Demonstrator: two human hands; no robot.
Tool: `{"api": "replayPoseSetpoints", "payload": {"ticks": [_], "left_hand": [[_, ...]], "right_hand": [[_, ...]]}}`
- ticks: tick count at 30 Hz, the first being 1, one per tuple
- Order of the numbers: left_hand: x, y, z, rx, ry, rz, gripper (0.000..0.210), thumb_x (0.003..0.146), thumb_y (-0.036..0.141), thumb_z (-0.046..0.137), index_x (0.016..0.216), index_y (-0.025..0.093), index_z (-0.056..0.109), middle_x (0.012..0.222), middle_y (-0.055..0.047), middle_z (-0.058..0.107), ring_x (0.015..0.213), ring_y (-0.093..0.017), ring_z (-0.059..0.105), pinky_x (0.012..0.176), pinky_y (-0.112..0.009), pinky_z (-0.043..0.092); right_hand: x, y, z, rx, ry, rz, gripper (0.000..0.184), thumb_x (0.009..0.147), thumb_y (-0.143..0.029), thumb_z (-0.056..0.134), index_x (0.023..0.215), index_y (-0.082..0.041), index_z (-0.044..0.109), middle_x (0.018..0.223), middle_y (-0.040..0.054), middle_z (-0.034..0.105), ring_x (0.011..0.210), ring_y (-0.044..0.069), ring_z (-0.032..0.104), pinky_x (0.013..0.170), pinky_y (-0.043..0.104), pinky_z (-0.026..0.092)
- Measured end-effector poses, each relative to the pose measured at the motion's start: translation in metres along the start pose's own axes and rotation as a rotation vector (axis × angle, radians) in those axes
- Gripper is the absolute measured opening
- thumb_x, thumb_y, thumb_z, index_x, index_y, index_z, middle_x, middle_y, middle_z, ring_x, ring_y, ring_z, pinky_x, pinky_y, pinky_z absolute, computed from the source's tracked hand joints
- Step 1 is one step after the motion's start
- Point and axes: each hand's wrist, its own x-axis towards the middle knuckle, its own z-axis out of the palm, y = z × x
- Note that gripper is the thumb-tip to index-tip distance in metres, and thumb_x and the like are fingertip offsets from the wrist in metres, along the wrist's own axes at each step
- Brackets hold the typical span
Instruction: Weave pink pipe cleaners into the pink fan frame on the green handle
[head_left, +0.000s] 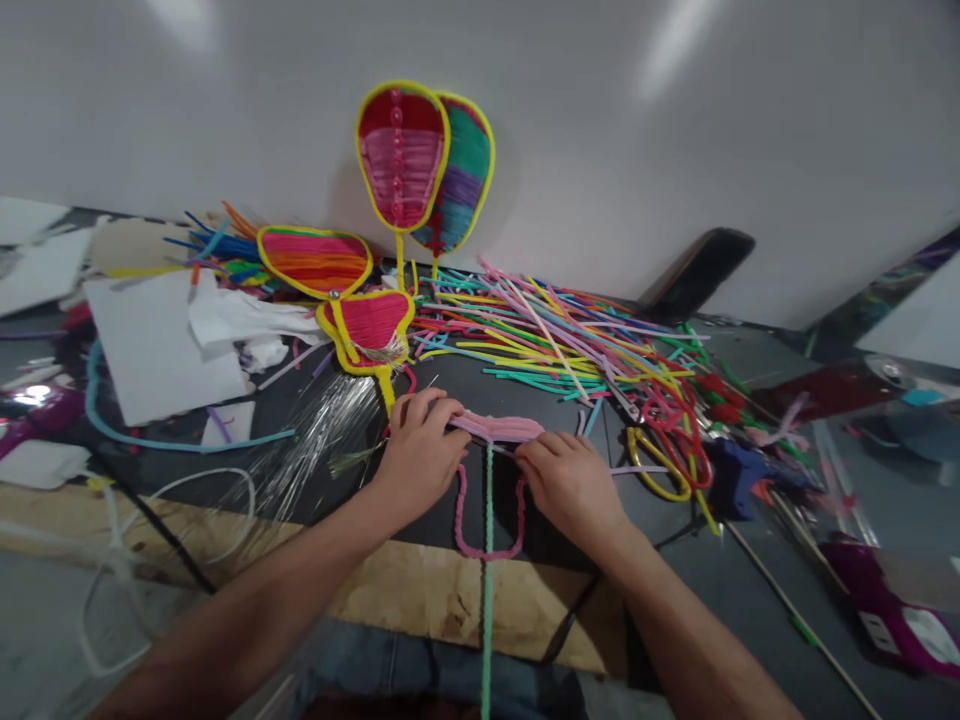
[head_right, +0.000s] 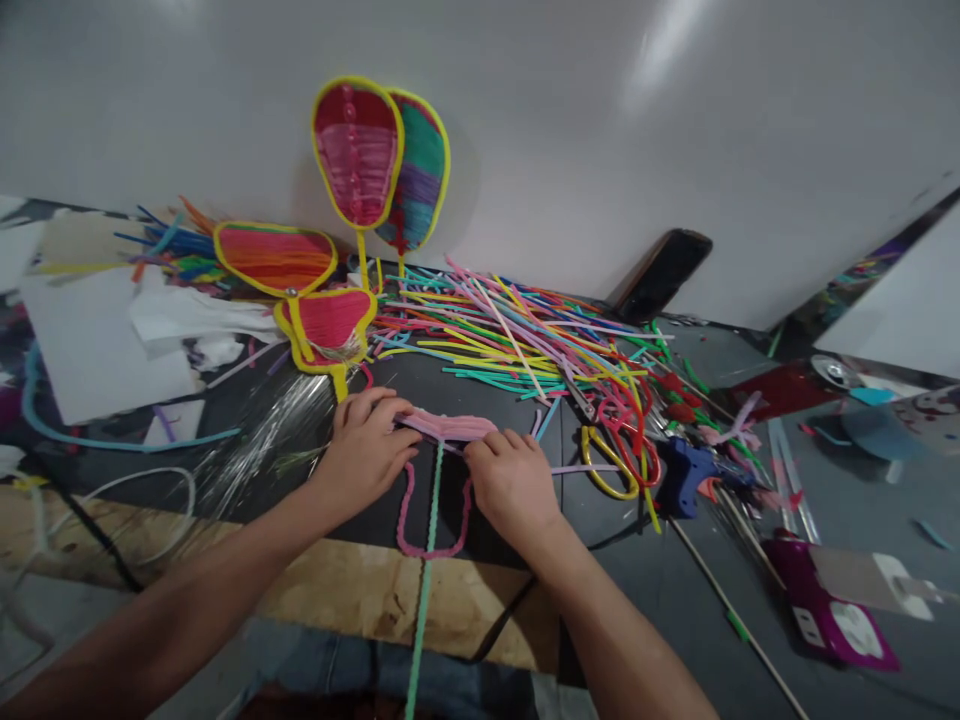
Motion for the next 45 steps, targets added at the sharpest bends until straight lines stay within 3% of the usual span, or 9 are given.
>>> {"api": "replayPoseSetpoints", "payload": {"ticks": [9, 16, 21, 26, 36, 42, 45], "left_hand": [[0.001, -0.003, -0.001, 0.017, 0.045, 0.004, 0.013, 0.080, 0.021, 0.057, 0.088, 0.021, 0.066, 0.109, -0.008, 0.058, 0.114, -0.030, 0.038, 0.094, -0.052, 0.033], [0.002, -0.008, 0.007, -0.016, 0.023, 0.049, 0.014, 0.081, 0.017, 0.052, 0.078, 0.019, 0.066, 0.110, -0.009, 0.055, 0.115, -0.029, 0.037, 0.094, -0.048, 0.037], [0.002, -0.009, 0.012, -0.017, -0.036, 0.102, 0.023, 0.081, 0.005, 0.043, 0.093, 0.014, 0.061, 0.113, -0.012, 0.053, 0.114, -0.025, 0.042, 0.095, -0.041, 0.041], [0.005, -0.017, 0.011, -0.007, -0.079, 0.133, 0.026, 0.081, 0.003, 0.042, 0.098, 0.014, 0.057, 0.108, -0.012, 0.059, 0.103, -0.024, 0.052, 0.092, -0.042, 0.043], [0.005, -0.034, 0.007, -0.010, -0.119, 0.085, 0.039, 0.071, -0.005, 0.038, 0.100, 0.014, 0.056, 0.121, -0.015, 0.054, 0.114, -0.025, 0.051, 0.095, -0.040, 0.045], [0.010, -0.033, 0.005, -0.118, -0.106, 0.048, 0.031, 0.079, 0.000, 0.032, 0.095, 0.017, 0.052, 0.119, -0.011, 0.051, 0.115, -0.020, 0.049, 0.095, -0.037, 0.044], [0.014, -0.035, 0.000, -0.254, -0.068, -0.017, 0.021, 0.084, 0.008, 0.032, 0.086, 0.018, 0.050, 0.111, -0.009, 0.056, 0.110, -0.018, 0.052, 0.094, -0.038, 0.043]], "right_hand": [[0.005, -0.001, 0.015, 0.171, 0.038, 0.033, 0.013, 0.088, -0.017, 0.049, 0.085, -0.021, 0.062, 0.085, 0.0045, 0.065, 0.079, 0.019, 0.056, 0.071, 0.031, 0.036], [0.008, -0.008, 0.019, 0.174, 0.041, 0.049, 0.009, 0.087, -0.019, 0.054, 0.087, -0.021, 0.063, 0.086, 0.0036, 0.067, 0.082, 0.019, 0.058, 0.070, 0.032, 0.036], [0.009, -0.007, 0.015, 0.172, 0.056, 0.047, 0.008, 0.086, -0.024, 0.056, 0.091, -0.021, 0.061, 0.090, 0.0061, 0.064, 0.085, 0.022, 0.055, 0.074, 0.033, 0.039], [0.007, 0.005, 0.008, 0.217, 0.081, 0.097, 0.026, 0.078, -0.034, 0.065, 0.098, -0.019, 0.058, 0.099, 0.0085, 0.061, 0.093, 0.025, 0.052, 0.080, 0.037, 0.041], [-0.008, 0.045, -0.011, 0.162, -0.192, 0.110, 0.004, 0.081, -0.022, 0.062, 0.083, -0.024, 0.065, 0.081, 0.0015, 0.067, 0.080, 0.019, 0.059, 0.068, 0.029, 0.038], [-0.003, 0.036, -0.007, 0.153, -0.051, 0.078, 0.007, 0.084, -0.021, 0.057, 0.083, -0.022, 0.064, 0.092, 0.0051, 0.065, 0.088, 0.020, 0.056, 0.076, 0.032, 0.040], [-0.003, 0.030, -0.004, 0.128, -0.051, 0.073, 0.005, 0.083, -0.022, 0.059, 0.083, -0.021, 0.063, 0.096, 0.0056, 0.064, 0.089, 0.022, 0.055, 0.077, 0.033, 0.041]]}}
